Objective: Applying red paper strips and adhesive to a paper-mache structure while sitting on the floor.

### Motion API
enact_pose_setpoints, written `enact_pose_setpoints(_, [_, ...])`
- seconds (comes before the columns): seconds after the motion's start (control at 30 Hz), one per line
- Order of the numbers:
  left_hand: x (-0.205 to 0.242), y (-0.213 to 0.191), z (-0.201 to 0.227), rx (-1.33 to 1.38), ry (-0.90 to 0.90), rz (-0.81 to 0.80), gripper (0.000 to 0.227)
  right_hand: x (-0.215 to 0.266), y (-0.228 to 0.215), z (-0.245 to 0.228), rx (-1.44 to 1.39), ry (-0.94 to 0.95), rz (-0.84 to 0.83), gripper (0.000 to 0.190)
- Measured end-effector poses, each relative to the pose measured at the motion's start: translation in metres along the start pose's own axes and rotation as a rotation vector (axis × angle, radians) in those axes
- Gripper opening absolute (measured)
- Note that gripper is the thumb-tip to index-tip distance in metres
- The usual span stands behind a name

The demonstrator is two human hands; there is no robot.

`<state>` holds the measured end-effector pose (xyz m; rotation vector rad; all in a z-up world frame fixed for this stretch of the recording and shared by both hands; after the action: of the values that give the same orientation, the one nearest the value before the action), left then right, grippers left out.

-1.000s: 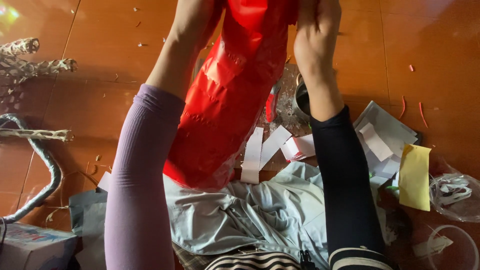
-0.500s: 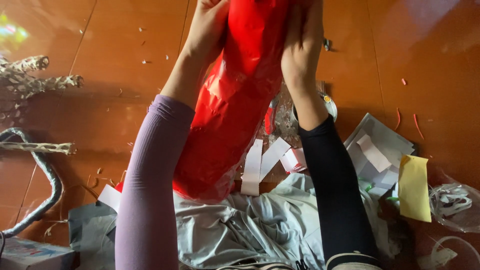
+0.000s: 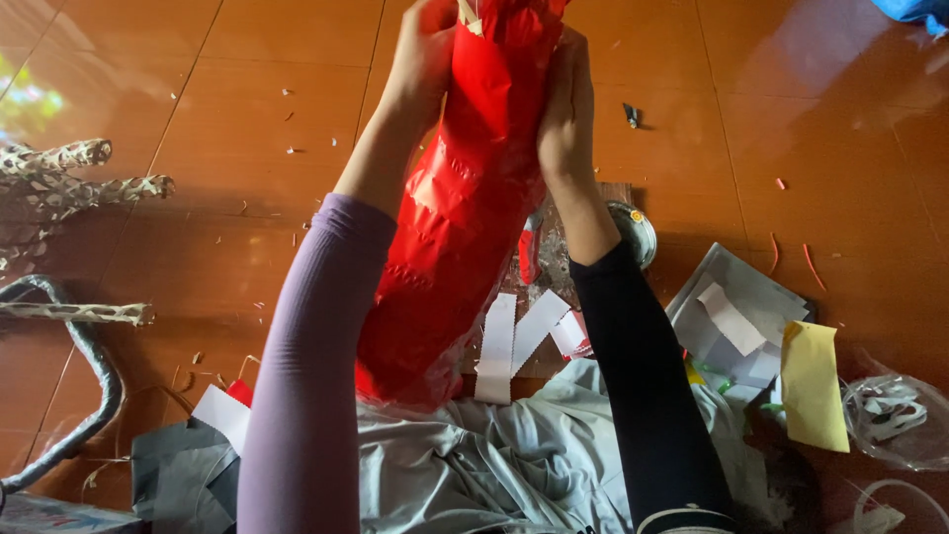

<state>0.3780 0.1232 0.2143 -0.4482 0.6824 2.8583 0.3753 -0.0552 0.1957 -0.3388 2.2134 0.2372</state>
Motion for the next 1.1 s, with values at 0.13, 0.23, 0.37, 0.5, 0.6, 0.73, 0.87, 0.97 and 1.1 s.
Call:
enact_pose_setpoints(0.13, [0.009, -0.035, 0.017, -0.667, 0.319, 0.474, 0.014, 0.012, -0.006, 0.007, -0.02, 0.2, 0.077, 0.04])
enact_pose_setpoints(0.23, [0.033, -0.022, 0.03, -0.563, 0.387, 0.46, 0.025, 0.028, 0.001, -0.024, 0.043, -0.119, 0.019, 0.044])
enact_pose_setpoints(0.37, [0.053, 0.016, 0.032, -0.464, 0.337, 0.139, 0.056, 0.04, 0.023, -0.025, 0.351, -0.112, -0.084, 0.051])
enact_pose_setpoints(0.5, [0.043, -0.003, 0.014, -0.489, 0.315, 0.057, 0.068, 0.036, 0.024, -0.03, 0.313, -0.086, -0.07, 0.053])
enact_pose_setpoints(0.6, [0.033, -0.019, 0.003, -0.144, 0.042, 0.089, 0.058, 0.034, 0.024, -0.029, 0.258, -0.068, -0.084, 0.053])
enact_pose_setpoints(0.73, [0.046, -0.004, 0.016, -0.125, 0.027, 0.047, 0.047, 0.03, 0.019, -0.02, 0.138, -0.048, -0.136, 0.054])
enact_pose_setpoints(0.87, [0.09, -0.001, 0.026, -0.587, 0.101, 0.255, 0.044, 0.058, -0.031, 0.026, 0.222, 0.003, -0.209, 0.059])
enact_pose_setpoints(0.97, [0.156, -0.008, 0.041, -0.926, 0.108, 0.369, 0.042, 0.138, -0.111, 0.066, 0.346, 0.24, -0.066, 0.057])
enact_pose_setpoints(1.1, [0.261, 0.077, 0.054, -1.241, 0.086, 0.399, 0.04, 0.282, -0.147, 0.024, -0.043, 0.65, 0.025, 0.056])
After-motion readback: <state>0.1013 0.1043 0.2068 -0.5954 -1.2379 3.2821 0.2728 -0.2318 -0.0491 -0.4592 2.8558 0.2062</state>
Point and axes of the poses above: each hand's wrist, its own x-axis away from the middle knuckle, its own y-axis out of the palm, z = x × y, the point moved 6 cm from there along -x, towards the middle knuckle, and after that the axes turned 5 degrees about -y, right-handed, at the moved point
